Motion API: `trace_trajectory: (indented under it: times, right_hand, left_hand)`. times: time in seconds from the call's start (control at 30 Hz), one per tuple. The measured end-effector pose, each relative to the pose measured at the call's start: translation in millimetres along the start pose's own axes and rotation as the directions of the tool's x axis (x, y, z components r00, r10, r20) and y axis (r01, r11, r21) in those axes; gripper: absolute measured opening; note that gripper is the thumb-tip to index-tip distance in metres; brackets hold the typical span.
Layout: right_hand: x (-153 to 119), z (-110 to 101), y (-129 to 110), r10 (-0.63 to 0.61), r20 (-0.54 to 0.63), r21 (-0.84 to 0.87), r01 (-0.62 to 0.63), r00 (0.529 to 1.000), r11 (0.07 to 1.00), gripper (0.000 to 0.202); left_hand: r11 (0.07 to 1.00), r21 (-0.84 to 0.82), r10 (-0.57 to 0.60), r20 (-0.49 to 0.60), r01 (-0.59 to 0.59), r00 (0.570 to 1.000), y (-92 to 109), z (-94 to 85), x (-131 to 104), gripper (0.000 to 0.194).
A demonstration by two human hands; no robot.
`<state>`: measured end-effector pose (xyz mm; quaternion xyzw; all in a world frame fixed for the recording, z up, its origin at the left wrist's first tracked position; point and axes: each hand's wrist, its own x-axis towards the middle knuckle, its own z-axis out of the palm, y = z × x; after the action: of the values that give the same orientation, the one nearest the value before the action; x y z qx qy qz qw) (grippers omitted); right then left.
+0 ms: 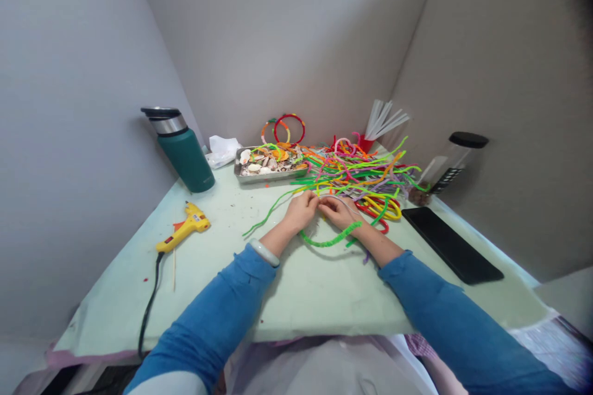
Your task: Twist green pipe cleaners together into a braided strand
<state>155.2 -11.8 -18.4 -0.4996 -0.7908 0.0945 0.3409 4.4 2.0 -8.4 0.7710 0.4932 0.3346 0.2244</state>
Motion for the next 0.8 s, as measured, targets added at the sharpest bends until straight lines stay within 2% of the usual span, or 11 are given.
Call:
trace_trajectory:
  times: [0.23, 0.8]
  right_hand:
    - [0.2, 0.6, 0.6, -0.001, 0.0, 0.008, 0.001, 1.0, 1.0, 0.022]
    - [-0.2, -1.1, -2.5, 0.009, -0.005, 0.008, -0.009, 1.0, 1.0, 0.024]
  left_hand:
    - [1.0, 0.012, -0.012, 0.009, 0.012, 1.0, 1.3, -0.8, -0.5, 0.021]
    - [0.995, -0.09, -0.048, -0.015, 0.046, 0.999, 4.4, -2.7, -0.3, 0.022]
